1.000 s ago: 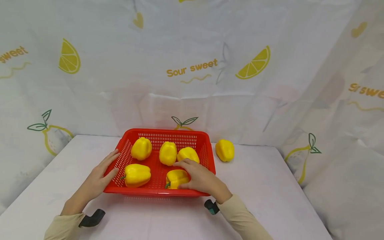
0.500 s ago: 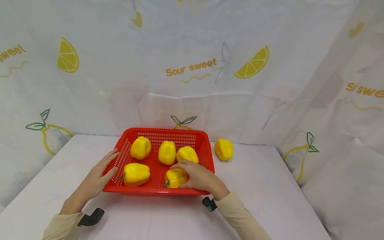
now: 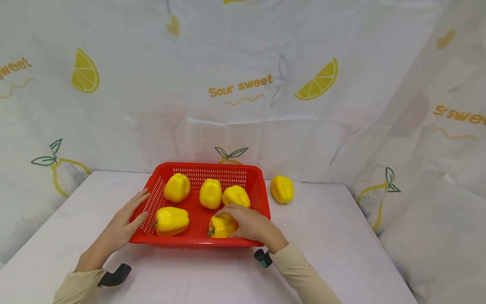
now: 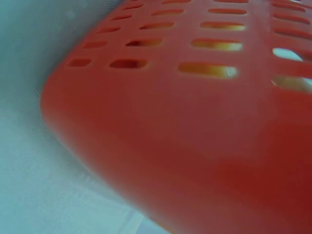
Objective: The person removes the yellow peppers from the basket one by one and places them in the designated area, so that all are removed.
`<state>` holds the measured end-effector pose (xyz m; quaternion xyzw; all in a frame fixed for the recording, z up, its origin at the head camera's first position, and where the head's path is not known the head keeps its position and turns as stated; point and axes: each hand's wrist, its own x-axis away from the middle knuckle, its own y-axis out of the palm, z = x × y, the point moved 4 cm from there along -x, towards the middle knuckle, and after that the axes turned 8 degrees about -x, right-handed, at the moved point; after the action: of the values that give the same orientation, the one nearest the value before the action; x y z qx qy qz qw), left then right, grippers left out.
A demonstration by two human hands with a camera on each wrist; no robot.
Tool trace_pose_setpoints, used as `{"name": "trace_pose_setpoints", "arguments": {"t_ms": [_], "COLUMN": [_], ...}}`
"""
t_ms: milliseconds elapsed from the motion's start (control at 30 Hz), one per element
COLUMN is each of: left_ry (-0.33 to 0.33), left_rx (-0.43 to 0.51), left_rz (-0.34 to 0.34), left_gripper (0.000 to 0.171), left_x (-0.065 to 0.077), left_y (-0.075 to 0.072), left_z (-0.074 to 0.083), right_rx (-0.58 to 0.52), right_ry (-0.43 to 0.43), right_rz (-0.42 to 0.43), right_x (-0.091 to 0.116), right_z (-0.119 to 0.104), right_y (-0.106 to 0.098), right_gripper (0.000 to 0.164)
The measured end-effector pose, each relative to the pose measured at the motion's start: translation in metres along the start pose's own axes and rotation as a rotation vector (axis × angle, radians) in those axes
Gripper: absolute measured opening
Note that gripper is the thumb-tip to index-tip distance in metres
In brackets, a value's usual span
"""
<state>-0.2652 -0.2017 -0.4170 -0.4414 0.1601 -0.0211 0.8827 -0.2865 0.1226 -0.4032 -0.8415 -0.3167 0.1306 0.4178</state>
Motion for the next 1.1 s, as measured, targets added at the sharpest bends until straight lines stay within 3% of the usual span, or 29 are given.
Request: {"name": "trace_pose_setpoints", "arguments": {"t_ms": [367,1100], "left_ry": [0.0,-0.007], "left_rx": [0.002,0.003], "left_rz": [-0.003,-0.004], "left_gripper": [0.055,0.056], "left_x": [0.0002,0.0001], "left_y": [0.0003,-0.0012], "left_z": [-0.0007,0.0015], "right_rx": [0.03,0.058], "right_ry": [0.054,0.076], "right_rz": [0.021,0.044], "right_x": [-0.0003,0.0002], "right_z": [0.0017,0.003], "right_y": [0.0007,-0.0007], "right_gripper": [0.059,0.057]}}
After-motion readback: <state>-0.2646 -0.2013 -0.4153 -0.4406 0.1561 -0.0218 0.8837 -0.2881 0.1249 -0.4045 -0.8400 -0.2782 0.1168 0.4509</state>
